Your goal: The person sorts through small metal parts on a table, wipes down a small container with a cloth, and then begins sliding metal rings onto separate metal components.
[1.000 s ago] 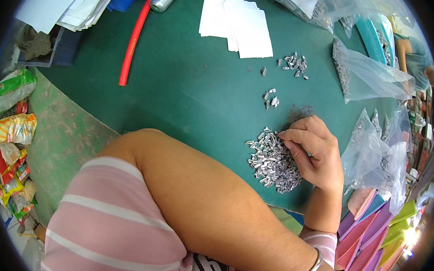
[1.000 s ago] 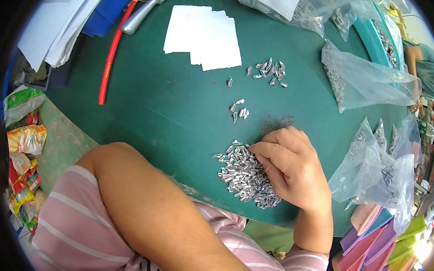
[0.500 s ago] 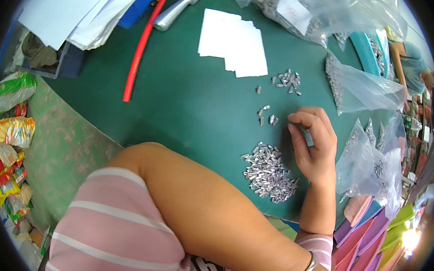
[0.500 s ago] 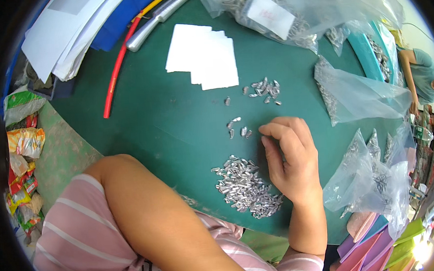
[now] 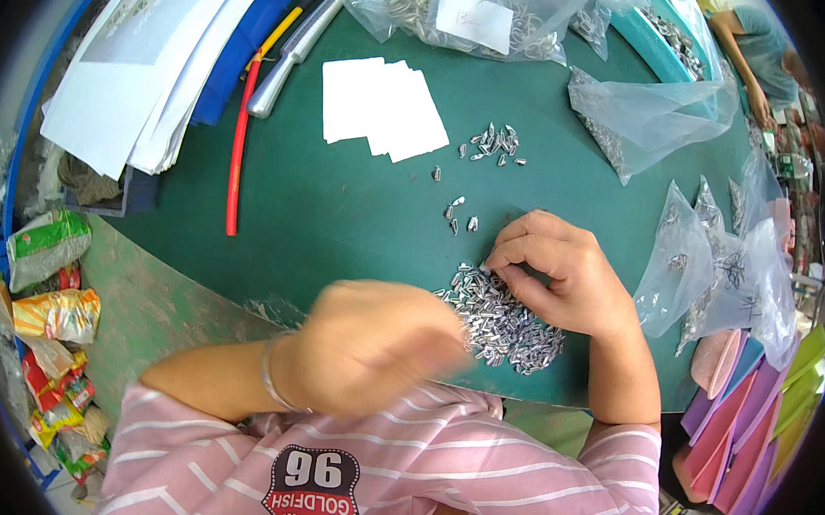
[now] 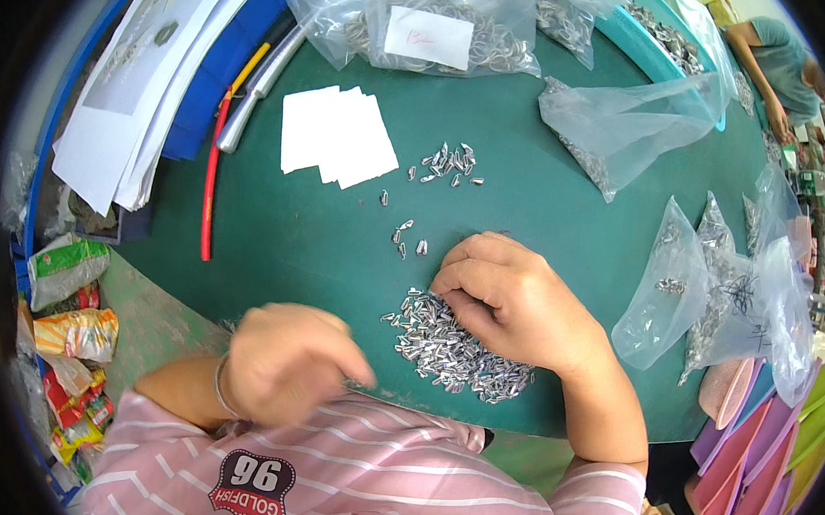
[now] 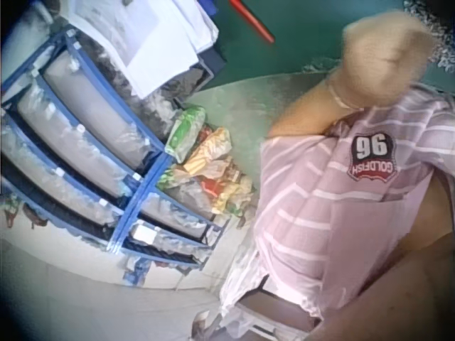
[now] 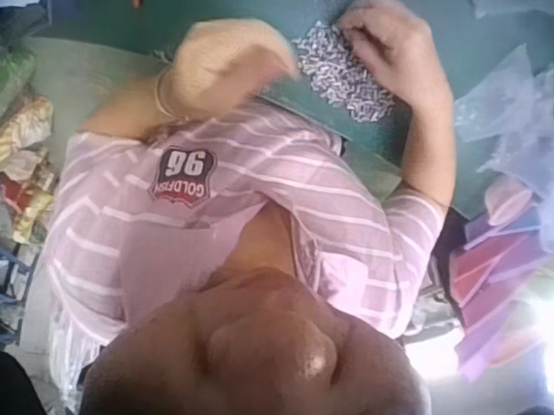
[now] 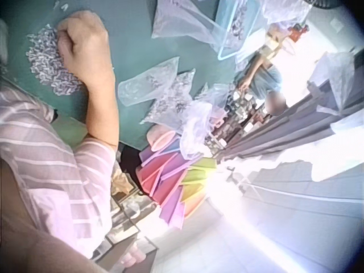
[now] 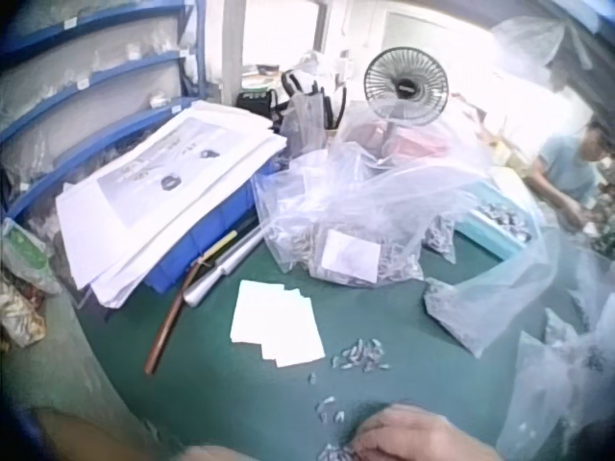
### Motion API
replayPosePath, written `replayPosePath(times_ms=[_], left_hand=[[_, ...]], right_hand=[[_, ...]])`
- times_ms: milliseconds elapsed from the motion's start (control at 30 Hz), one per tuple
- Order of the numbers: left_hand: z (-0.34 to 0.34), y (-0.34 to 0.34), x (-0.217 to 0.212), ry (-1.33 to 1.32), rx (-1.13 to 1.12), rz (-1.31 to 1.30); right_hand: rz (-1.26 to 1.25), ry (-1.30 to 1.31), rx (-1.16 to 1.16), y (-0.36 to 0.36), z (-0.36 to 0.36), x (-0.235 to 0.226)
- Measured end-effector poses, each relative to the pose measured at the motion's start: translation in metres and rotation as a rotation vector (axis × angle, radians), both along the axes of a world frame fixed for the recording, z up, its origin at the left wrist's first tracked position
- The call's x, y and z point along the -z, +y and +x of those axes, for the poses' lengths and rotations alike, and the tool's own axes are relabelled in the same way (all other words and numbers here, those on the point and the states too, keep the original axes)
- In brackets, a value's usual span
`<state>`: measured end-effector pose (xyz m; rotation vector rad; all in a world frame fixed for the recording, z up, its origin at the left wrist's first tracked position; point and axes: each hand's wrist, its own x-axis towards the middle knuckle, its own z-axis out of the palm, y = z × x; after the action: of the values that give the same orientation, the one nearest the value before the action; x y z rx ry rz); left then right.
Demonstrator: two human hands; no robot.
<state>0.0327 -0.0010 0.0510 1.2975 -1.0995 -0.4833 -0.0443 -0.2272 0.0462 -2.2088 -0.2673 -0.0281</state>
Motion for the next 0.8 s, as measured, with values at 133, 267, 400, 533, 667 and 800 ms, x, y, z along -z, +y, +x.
replayPosePath(times_ms=[133, 267, 400, 533, 667, 800], left_hand=[[-0.001, 0.036, 0.032, -0.16, -0.357, 0.153], [-0.008, 0.038, 0.042, -0.194, -0.445, 0.103], [-0.009, 0.04, 0.045, -0.097, -0.461, 0.08], [-0.007, 0.04, 0.047, -0.038, -0.451, 0.08], [-0.008, 0.041, 0.048, -0.027, -0.457, 0.074], [-0.006, 0.042, 0.048, -0.034, -0.448, 0.072]], right_hand=[[-0.139, -0.119, 0.066, 0.002, 0.012, 0.004], [-0.281, -0.102, 0.046, 0.007, 0.022, 0.008], [-0.231, -0.164, 0.094, 0.003, 0.019, 0.01], [-0.158, -0.193, 0.177, 0.001, 0.018, 0.013], [-0.163, -0.179, 0.233, 0.002, 0.017, 0.013], [-0.319, -0.189, 0.101, -0.001, 0.017, 0.003]])
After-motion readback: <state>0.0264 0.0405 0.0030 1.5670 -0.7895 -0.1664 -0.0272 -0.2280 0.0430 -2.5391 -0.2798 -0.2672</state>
